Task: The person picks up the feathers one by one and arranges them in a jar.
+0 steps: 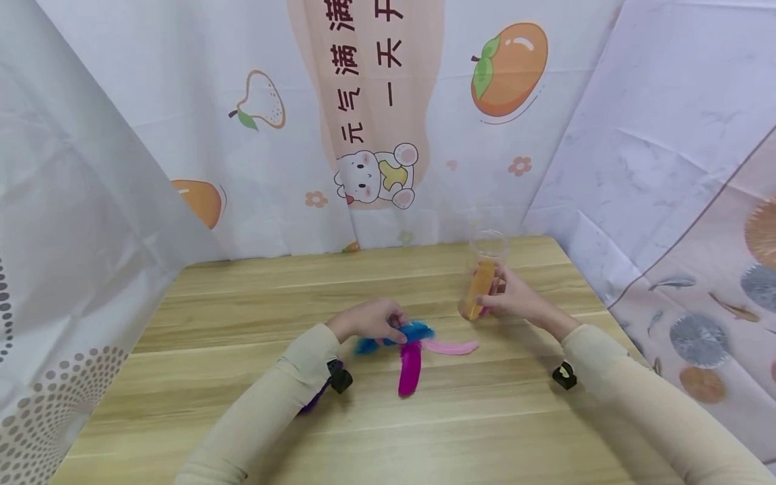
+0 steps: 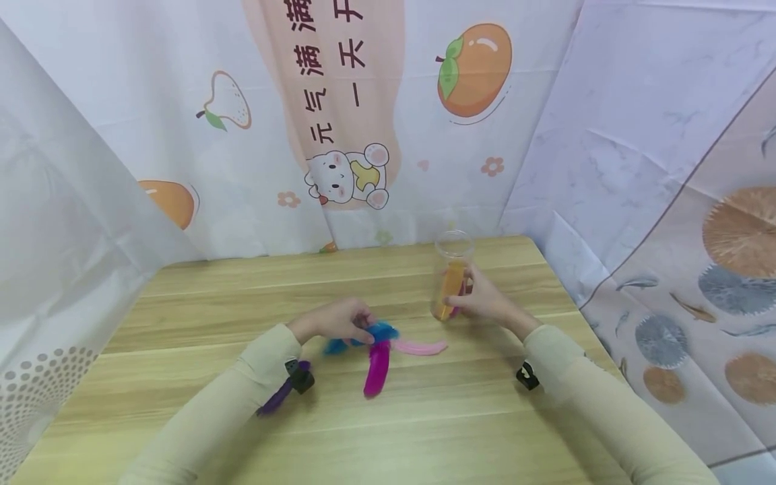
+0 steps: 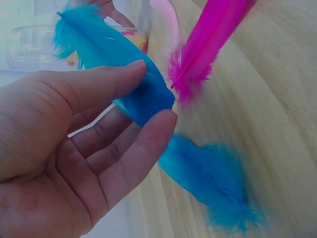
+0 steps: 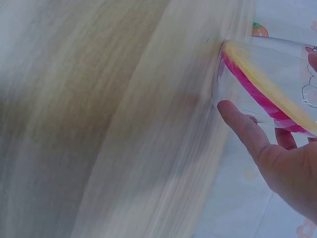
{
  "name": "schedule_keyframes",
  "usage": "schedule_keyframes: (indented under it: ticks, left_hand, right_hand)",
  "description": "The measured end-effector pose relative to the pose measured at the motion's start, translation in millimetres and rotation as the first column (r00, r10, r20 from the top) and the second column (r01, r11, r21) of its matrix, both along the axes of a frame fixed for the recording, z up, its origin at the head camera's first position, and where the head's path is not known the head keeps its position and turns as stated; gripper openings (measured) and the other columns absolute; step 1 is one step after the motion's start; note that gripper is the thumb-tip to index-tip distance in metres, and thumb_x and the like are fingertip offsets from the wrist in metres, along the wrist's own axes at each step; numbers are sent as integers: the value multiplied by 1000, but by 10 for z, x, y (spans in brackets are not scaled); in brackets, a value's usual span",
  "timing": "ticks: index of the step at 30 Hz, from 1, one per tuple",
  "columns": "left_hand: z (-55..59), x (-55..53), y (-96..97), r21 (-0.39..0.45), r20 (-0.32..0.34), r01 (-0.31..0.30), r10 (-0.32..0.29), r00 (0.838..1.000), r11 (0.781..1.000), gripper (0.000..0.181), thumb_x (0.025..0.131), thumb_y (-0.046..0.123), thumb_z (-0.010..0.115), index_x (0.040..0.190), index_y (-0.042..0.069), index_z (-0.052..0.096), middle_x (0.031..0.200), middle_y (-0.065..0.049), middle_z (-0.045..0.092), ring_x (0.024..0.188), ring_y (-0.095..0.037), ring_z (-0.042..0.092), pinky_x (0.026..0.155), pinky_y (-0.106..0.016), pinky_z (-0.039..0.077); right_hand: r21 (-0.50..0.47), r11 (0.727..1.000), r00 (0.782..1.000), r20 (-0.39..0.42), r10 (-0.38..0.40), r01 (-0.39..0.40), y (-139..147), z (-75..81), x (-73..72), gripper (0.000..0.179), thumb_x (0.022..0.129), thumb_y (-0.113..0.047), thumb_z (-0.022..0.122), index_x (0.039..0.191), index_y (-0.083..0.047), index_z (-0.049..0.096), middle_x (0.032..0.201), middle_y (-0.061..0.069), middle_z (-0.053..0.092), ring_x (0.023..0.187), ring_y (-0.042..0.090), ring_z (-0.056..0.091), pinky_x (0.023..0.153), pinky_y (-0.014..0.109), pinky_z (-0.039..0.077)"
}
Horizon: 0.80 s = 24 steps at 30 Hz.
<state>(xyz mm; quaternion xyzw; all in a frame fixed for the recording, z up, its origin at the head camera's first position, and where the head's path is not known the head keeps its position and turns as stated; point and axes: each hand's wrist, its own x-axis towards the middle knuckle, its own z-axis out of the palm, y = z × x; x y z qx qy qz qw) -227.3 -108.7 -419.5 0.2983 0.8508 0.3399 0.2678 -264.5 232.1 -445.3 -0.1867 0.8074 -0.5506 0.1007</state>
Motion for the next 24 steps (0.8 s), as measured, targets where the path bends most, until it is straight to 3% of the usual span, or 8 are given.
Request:
schedule_keyframes:
  ticks: [24]
  left_hand:
    - [93,-88,81,49,9,-9,9,1000,999,10,93,4,73,100,4,66,94,-5,68,84,-16,67,71,-43,62]
  right_hand:
    - [20,999,999,-36,-27,27,-10,-5,4,70,85,0,78,144,-4,41,121,27,55,96,34,63,69,42,60]
